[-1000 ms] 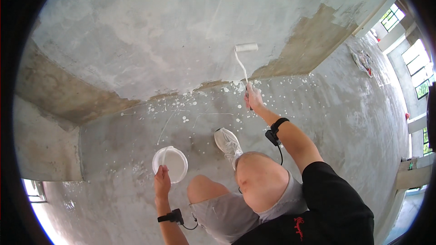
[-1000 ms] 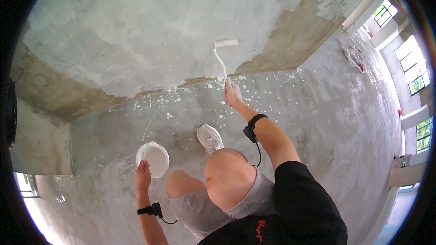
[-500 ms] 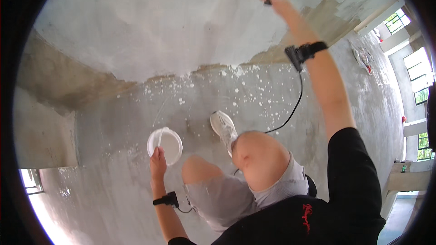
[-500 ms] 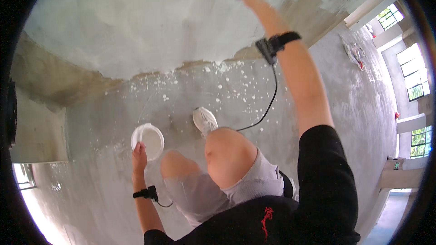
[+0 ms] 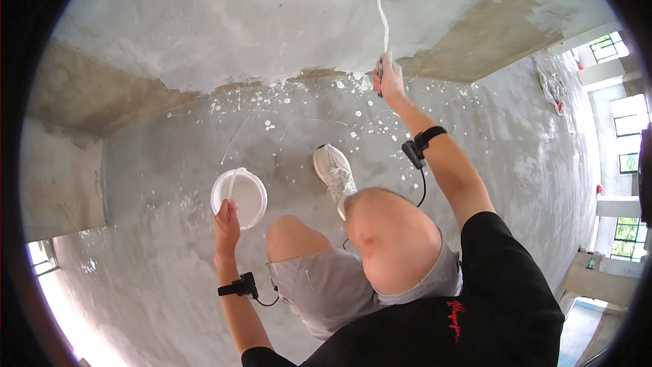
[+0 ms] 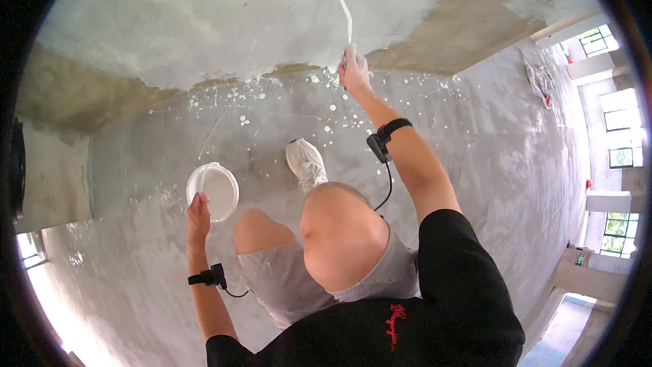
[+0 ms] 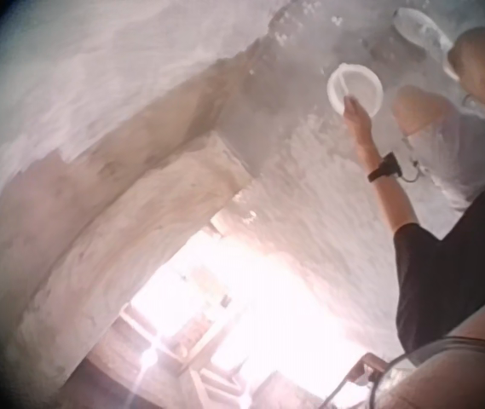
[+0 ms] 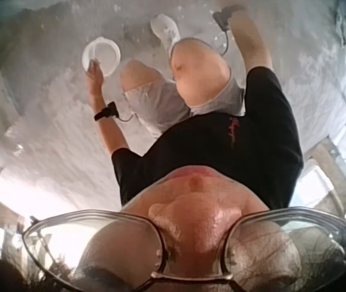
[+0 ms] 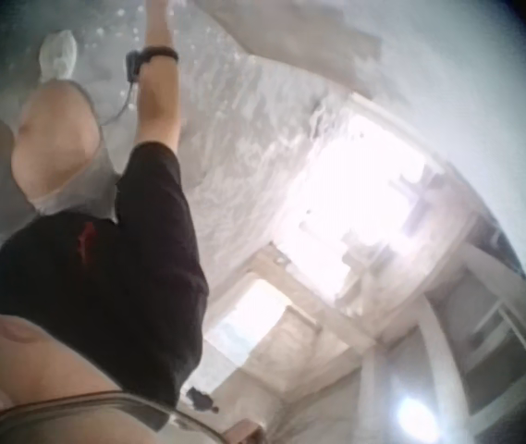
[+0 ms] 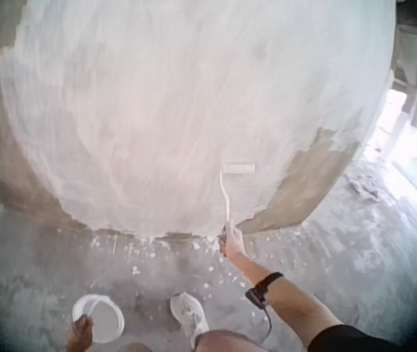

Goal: Painting a concrete wall with white paint using a roller.

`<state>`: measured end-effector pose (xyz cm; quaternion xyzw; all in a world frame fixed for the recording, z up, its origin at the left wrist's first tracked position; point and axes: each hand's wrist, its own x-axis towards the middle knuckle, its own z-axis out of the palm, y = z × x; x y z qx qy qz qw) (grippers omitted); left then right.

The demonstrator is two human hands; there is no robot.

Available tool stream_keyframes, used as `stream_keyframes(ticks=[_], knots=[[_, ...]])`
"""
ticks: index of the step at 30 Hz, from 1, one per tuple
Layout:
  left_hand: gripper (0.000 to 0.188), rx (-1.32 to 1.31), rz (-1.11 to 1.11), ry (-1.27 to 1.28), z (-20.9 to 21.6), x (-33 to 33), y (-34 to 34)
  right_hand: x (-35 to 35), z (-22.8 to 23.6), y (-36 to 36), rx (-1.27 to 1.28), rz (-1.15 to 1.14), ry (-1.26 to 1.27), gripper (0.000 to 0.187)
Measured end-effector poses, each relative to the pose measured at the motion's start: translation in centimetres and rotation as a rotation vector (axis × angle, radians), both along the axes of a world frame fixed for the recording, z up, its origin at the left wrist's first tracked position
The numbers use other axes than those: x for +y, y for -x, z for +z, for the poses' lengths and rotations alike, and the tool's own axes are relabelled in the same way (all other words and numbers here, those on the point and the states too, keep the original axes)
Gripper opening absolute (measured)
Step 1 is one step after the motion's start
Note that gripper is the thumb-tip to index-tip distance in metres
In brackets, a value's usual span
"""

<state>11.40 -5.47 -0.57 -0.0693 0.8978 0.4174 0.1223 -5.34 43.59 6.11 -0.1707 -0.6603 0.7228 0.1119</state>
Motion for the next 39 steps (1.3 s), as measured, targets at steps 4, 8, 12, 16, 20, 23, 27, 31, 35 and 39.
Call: stream_keyframes(ticks=[4,8,12,16,20,23,27,31,35,39], knots=[[0.031,0.045,0.001,-0.002,0.4,0.0,0.0,0.2,-5.9,-2.6,-0.154,0.021,0.119,0.053],[0.033,0.033,0.004,-0.016,1.1,0.0,0.1,0.3,-9.5,-3.8,-0.291,-0.032,0.048,0.054],[0.033,0.004,0.001,-0.015,1.3,0.5,0.5,1.5,-9.5,-4.8,-0.437,-0.062,-0.113,0.056],[0.033,-0.06,-0.02,0.017,1.4,0.5,0.4,4.4,-6.6,-8.4,-0.463,-0.046,-0.192,0.055],[0.032,0.035,-0.086,0.064,1.6,0.7,-0.2,8.5,-1.5,-15.9,-0.371,-0.111,-0.13,0.044],[0.033,0.105,-0.097,-0.002,1.0,0.8,-0.4,13.6,3.2,-23.0,-0.418,-0.209,-0.163,0.041],[0.033,0.152,-0.057,0.019,1.1,2.0,0.2,19.8,9.2,-32.5,-0.364,-0.441,-0.307,0.041],[0.033,0.275,-0.095,-0.039,1.6,2.4,1.1,21.6,15.9,-40.5,-0.304,-0.579,-0.354,0.043],[0.031,0.285,-0.108,0.085,0.3,3.2,3.3,23.0,18.7,-41.2,-0.271,-0.567,-0.42,0.045],[0.032,0.305,-0.173,0.258,1.5,5.7,4.1,23.6,17.0,-41.8,-0.275,-0.515,-0.472,0.045]])
